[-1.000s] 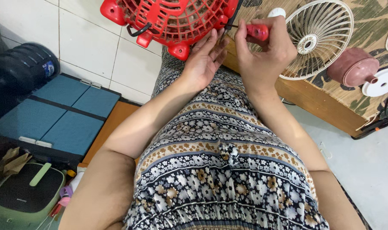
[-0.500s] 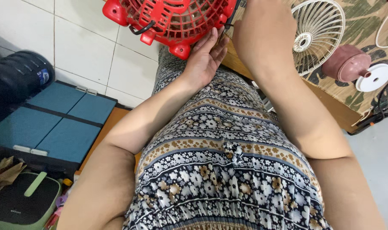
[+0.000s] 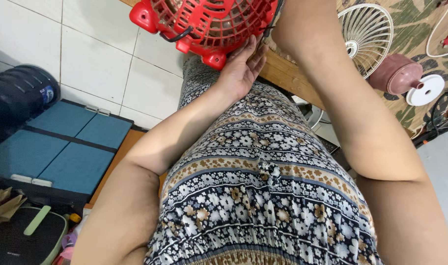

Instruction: The person uses a pink screwdriver to unscrew and remove the front grille of a small red electric fan. They then wipe the fan's interior with a white cloth and reattach the grille, securing it with screws.

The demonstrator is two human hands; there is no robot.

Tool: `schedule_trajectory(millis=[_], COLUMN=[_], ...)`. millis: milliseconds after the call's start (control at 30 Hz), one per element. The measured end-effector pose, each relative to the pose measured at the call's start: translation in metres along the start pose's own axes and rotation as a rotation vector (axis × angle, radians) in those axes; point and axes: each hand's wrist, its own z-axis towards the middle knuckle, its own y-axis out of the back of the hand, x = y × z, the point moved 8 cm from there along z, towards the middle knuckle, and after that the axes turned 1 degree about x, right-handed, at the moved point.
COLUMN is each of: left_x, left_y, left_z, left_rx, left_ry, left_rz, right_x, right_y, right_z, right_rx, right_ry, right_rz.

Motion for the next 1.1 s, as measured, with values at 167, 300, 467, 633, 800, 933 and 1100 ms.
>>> schedule_trajectory(millis=[167, 300, 467, 633, 800, 933, 1100], left_x=[-0.001, 0.005, 0.013, 0.008, 0.001, 0.002, 0.006], left_y=[-0.006, 0.005, 0.021, 0.012, -0.002, -0.006, 0.001], left_z=[-0.003, 0.008, 0.021, 0.014, 0.002, 0.002, 0.006], left_rx=[0.041, 0.004, -0.014, 0.024, 0.041, 0.061, 0.044], left_ry=[0.003, -0.003, 0.018, 0.003, -0.003, -0.017, -0.027], left_rz=[0.007, 0.065, 0.053, 0.047, 0.016, -0.002, 0.012], right_x=[0.019, 0.037, 0.059, 0.034, 0.001, -0.007, 0.007], right_y=[0.014, 0.0, -0.007, -0.012, -0.031, -0.045, -0.02], right_z=[-0.01, -0.015, -0.022, -0.017, 0.0, 0.004, -0.004], right_rx=[-0.064, 0.035, 0.076, 0.153, 0.253, 0.446, 0.329], right_ry=[0.092, 0.041, 0.15, 0.108, 0.068, 0.049, 0.082], right_rz=[-0.078, -0.333, -0.411, -0.406, -0.251, -0.177, -0.282])
